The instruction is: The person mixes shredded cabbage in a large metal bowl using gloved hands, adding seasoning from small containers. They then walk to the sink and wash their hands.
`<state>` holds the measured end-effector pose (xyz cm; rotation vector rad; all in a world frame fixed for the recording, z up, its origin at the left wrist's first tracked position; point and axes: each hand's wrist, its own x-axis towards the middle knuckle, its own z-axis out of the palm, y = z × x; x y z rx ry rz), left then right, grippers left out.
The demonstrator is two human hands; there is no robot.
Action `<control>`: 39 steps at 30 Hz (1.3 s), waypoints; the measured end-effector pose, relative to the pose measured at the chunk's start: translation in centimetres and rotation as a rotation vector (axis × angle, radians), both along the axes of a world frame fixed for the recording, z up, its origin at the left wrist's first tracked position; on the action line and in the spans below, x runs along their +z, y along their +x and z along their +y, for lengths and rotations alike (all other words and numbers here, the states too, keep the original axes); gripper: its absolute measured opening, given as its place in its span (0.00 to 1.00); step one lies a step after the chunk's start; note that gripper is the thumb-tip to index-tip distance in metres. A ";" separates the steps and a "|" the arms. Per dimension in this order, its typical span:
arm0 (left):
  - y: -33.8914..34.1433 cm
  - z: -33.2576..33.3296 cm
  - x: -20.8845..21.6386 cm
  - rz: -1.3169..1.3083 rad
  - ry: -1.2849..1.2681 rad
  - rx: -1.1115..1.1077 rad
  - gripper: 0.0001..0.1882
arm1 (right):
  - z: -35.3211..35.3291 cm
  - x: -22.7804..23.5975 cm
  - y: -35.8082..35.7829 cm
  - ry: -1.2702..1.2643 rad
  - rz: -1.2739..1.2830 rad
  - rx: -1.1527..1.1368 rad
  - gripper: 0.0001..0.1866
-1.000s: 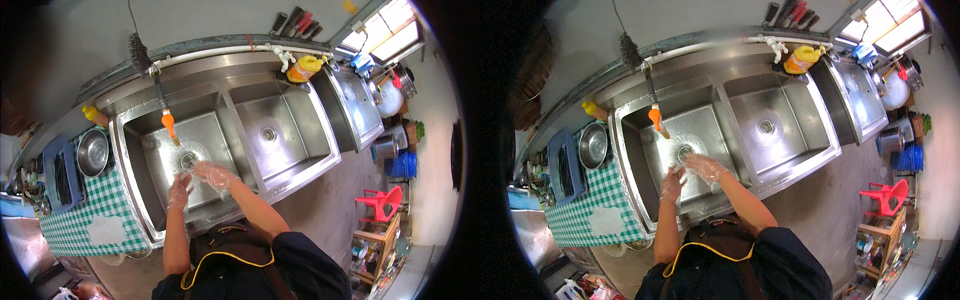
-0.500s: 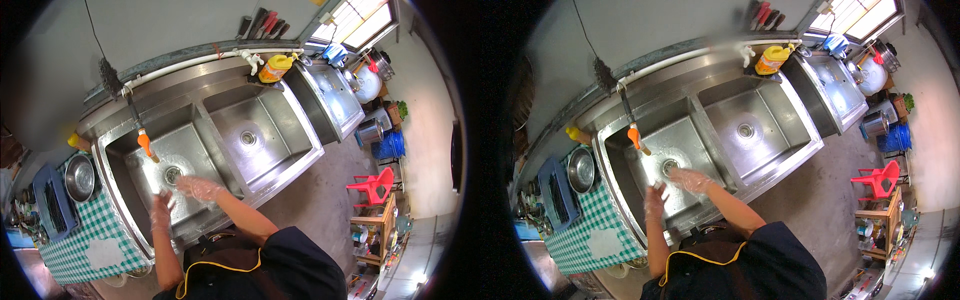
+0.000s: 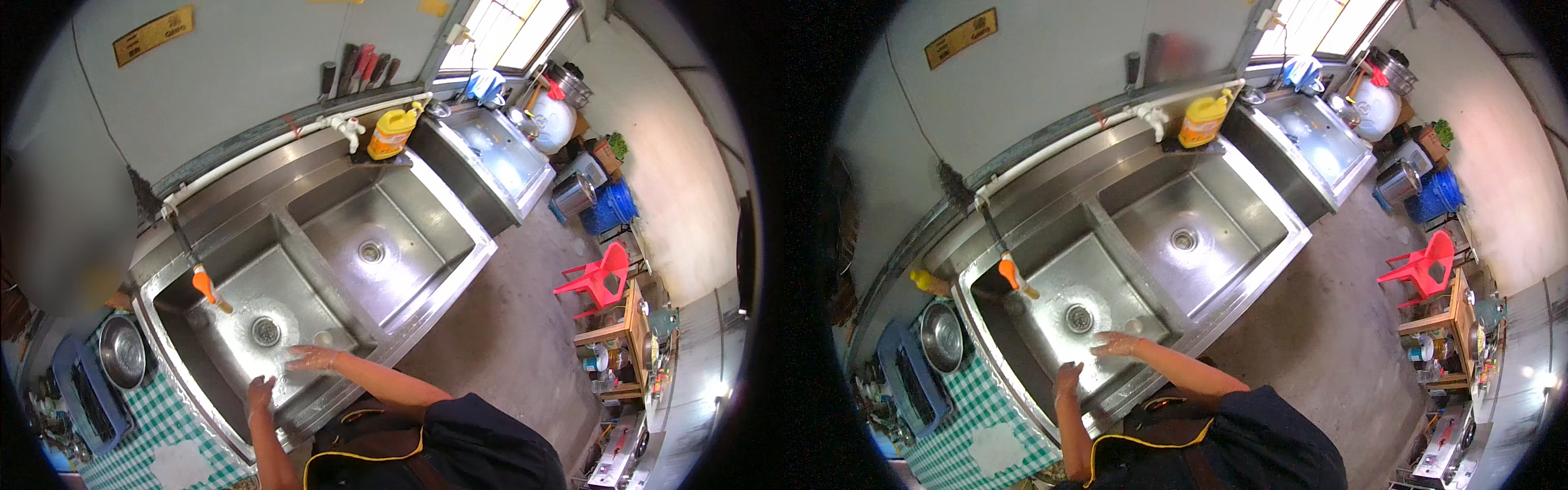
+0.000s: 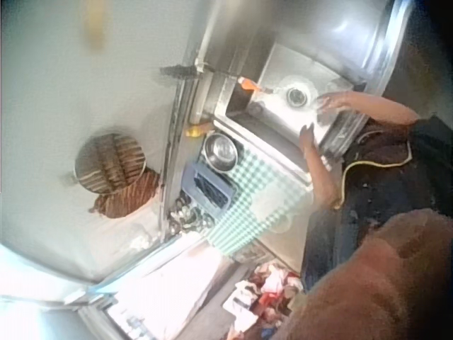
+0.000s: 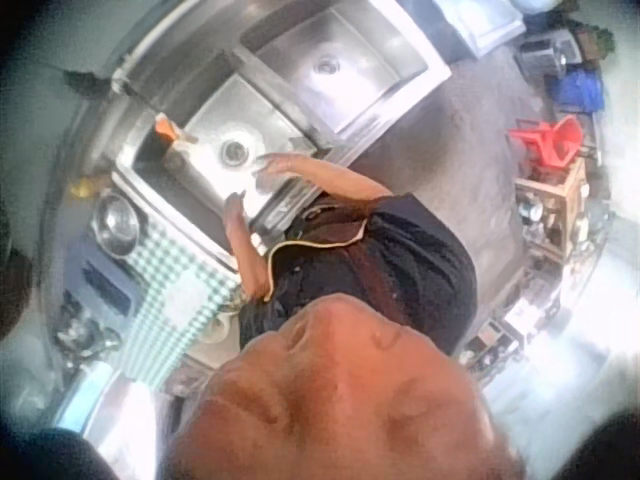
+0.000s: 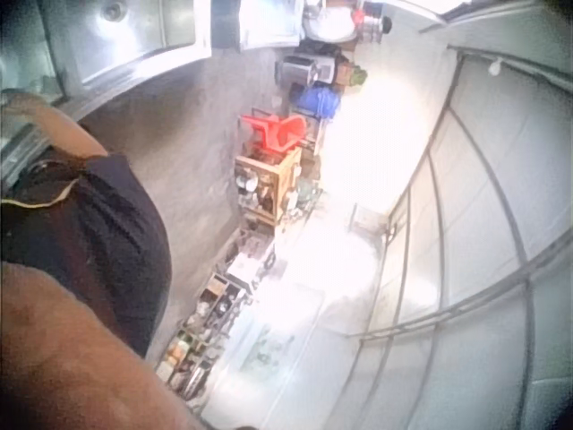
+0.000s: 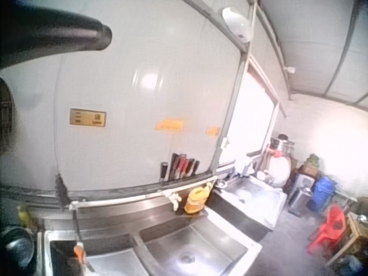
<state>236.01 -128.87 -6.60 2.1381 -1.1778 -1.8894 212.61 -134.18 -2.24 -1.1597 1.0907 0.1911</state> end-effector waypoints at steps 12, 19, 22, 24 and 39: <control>-3.1 -0.6 3.6 0.195 -0.420 0.521 0.25 | -1.7 -1.2 -2.6 -0.349 -0.463 -0.322 0.35; -18.4 0.0 8.8 0.542 -0.450 0.574 0.29 | 2.4 2.4 -15.2 0.273 -1.050 -0.860 0.24; -24.2 0.6 7.5 0.931 -0.331 0.607 0.30 | 4.8 1.8 -20.8 0.214 -1.134 -1.037 0.20; -28.9 0.7 6.5 1.044 -0.234 0.574 0.28 | 6.2 0.7 -25.3 0.226 -1.229 -1.108 0.18; -49.5 -7.1 7.5 0.641 -0.088 0.036 0.25 | 23.4 -6.0 -58.6 -0.113 -0.658 -2.052 0.09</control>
